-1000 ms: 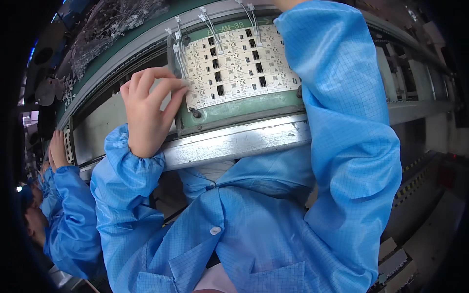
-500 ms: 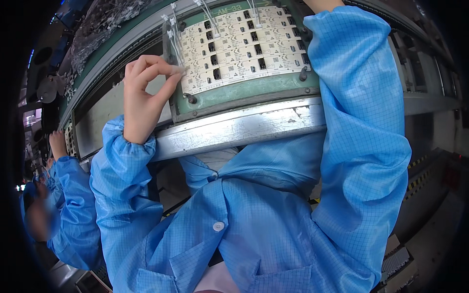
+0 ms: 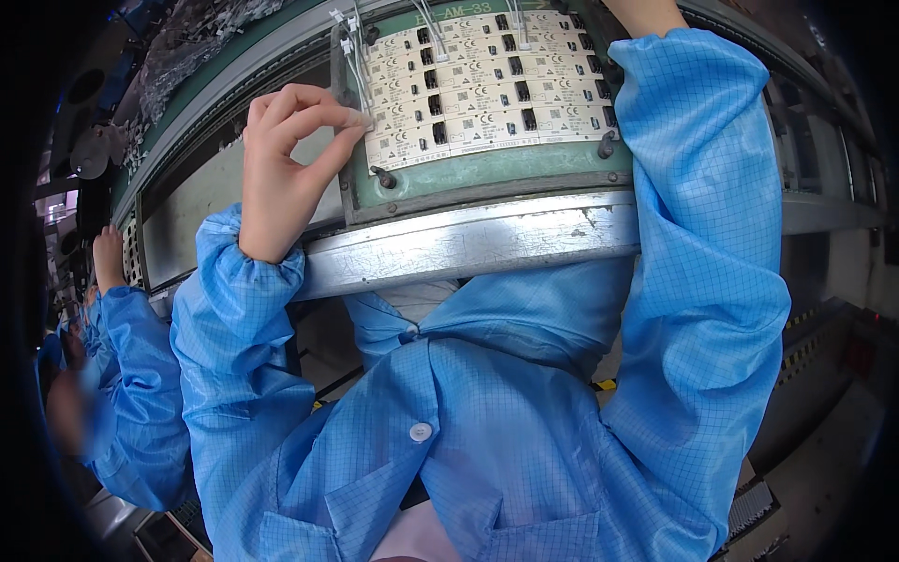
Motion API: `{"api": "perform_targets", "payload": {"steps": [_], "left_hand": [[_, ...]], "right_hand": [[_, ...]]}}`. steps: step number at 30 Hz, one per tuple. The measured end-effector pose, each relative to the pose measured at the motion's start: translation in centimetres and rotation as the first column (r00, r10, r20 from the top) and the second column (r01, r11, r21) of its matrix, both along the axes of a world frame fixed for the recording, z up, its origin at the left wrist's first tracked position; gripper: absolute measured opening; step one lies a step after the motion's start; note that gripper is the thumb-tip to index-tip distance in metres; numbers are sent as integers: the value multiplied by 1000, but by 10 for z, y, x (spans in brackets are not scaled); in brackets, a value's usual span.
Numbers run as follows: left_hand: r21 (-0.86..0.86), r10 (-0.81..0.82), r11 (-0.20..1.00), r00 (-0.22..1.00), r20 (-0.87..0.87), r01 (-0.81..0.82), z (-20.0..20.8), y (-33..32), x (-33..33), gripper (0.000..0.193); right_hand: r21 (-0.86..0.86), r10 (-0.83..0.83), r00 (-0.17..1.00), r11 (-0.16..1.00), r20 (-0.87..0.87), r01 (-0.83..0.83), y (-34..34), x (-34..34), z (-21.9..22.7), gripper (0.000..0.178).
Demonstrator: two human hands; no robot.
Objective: Placing small components into specified slots on printed circuit board assemblies on an assembly line.
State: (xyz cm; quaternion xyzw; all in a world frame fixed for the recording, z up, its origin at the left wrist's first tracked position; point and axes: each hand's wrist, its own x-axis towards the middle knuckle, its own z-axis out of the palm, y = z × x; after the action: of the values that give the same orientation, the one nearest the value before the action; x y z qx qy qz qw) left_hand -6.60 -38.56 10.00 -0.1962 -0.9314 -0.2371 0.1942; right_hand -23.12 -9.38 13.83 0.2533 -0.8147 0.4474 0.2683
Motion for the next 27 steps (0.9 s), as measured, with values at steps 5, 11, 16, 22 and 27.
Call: {"api": "perform_targets", "payload": {"steps": [5, 11, 16, 22, 27], "left_hand": [[67, -15, 998, 999, 46, 12, 2, 7, -1, 10], [105, 0, 994, 996, 87, -9, 4, 2, -4, 9], [-113, -61, 992, 993, -100, 50, 25, 15, 7, 9], [-285, -106, 957, 984, -142, 62, 27, 14, 21, 9], [-75, -224, 972, 974, 12, 224, 45, 8, -81, 18]], "right_hand": [[-3, 14, 1000, 1000, 12, -14, 7, 5, 5, 11], [-79, 115, 986, 991, 118, -106, -3, 9, 11, 9], [-94, 82, 984, 993, 160, -67, 8, 23, 28, 8], [-249, 236, 954, 950, 184, -187, -3, 52, 19, 11], [75, 29, 999, 997, -31, -26, -2, 80, 13, 16]]}}
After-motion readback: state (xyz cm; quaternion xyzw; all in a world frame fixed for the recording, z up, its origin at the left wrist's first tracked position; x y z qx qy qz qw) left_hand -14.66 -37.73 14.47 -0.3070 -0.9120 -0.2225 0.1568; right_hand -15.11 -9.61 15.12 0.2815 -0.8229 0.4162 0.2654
